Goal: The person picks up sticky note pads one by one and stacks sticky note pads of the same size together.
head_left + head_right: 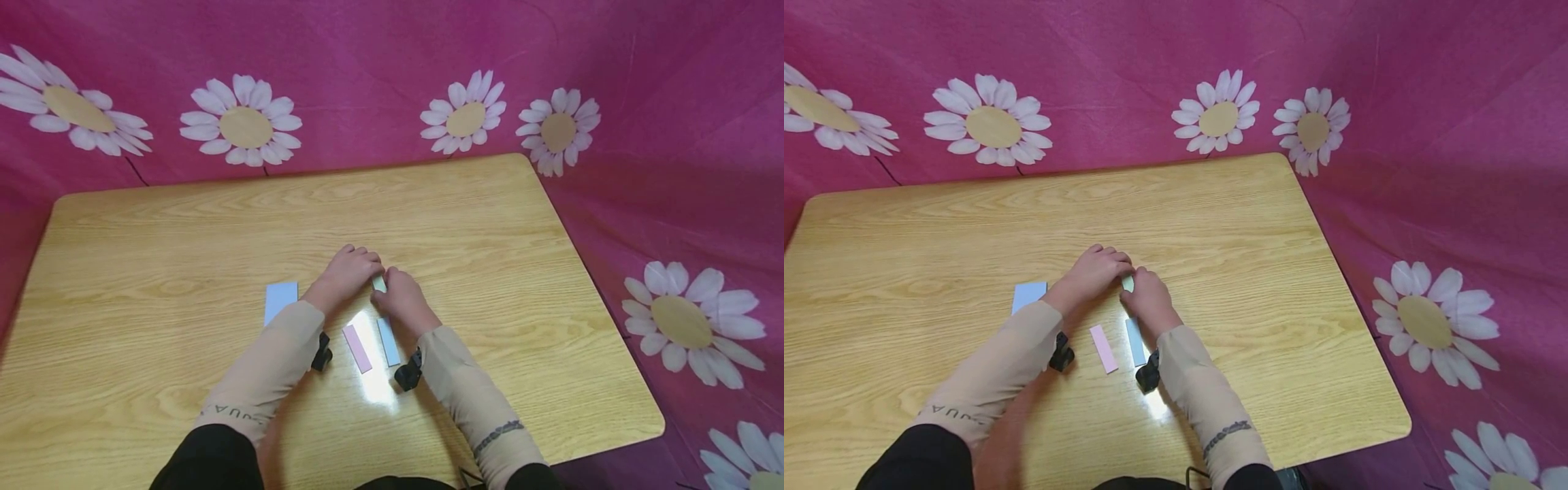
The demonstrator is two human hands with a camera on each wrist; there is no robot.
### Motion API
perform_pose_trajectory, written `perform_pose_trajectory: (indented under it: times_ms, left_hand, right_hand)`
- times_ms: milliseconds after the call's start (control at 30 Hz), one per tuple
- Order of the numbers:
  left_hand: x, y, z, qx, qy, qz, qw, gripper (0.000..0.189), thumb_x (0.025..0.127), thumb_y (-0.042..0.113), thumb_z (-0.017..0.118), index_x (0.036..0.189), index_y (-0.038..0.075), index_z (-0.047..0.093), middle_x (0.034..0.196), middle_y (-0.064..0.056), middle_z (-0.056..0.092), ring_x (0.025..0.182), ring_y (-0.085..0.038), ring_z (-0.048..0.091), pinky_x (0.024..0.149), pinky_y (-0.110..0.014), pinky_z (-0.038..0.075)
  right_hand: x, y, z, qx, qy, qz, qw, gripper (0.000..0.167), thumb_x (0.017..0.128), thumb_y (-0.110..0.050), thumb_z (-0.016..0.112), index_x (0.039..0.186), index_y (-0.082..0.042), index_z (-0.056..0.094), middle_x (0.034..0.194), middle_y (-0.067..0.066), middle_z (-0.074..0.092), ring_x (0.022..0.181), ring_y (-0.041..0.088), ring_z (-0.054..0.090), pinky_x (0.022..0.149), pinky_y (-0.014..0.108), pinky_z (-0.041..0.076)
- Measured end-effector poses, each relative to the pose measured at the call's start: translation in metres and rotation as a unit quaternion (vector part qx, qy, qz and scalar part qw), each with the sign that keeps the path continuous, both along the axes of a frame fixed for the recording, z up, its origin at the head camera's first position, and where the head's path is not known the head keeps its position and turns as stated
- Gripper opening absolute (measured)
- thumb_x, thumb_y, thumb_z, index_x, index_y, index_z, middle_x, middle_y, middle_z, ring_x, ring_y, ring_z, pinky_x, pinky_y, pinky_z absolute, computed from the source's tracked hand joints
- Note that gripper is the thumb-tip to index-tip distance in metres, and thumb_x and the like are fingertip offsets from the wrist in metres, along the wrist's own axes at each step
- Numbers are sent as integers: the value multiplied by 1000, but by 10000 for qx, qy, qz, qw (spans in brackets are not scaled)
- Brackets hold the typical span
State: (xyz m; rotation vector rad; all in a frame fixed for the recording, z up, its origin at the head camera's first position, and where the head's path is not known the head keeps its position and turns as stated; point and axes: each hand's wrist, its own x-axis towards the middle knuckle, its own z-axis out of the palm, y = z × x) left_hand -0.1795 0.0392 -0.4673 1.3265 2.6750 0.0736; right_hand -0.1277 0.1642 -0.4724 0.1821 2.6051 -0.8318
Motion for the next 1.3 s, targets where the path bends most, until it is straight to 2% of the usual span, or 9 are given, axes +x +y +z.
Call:
perform_pose_trajectory:
  times_ms: [233,367,733,933,1167,1300]
  left_hand:
    - [-1,-1,-1,-107,-70,22,9999,30,88,2,49,108,18,65,111,0,57,102,-19,50,88,-38,34]
    - [0,-1,0,-89,4,-6,10000,30,88,3,48,107,19,65,110,0,58,101,-19,50,86,-37,35]
    - [2,-2,-1,62,85,23,9999,30,89,2,46,107,19,64,108,0,58,101,-19,51,85,-37,36]
    - [3,-5,1,82,-12,118,9999,33,91,2,43,117,15,58,114,-2,57,105,-20,51,88,-38,36]
    - [4,-11,2,423,-110,218,9988,31,91,3,43,114,15,59,112,-3,57,103,-21,51,88,-40,36]
    - [4,-12,0,480,-117,180,9986,29,90,3,44,111,15,60,111,-3,57,101,-22,51,87,-41,36]
  right_hand:
    - [1,4,1,-104,131,1,9999,19,80,-19,62,84,-4,51,72,4,49,65,19,47,55,26,35]
    - [2,5,4,-110,182,44,9998,18,79,-18,62,83,-4,51,70,3,47,63,18,46,53,26,34]
    - [3,6,4,-54,156,61,9998,19,79,-20,62,86,-4,52,71,3,48,64,18,46,54,26,34]
    - [5,14,3,-311,336,-312,9985,24,82,-23,54,96,-3,55,79,5,55,72,19,51,65,30,42]
    - [9,23,0,-228,314,-557,9977,20,80,-18,53,92,-3,55,83,7,55,75,21,51,67,31,43]
    - [13,23,-2,-396,191,-603,9972,20,77,-17,55,92,-4,55,81,6,55,75,19,51,66,30,42]
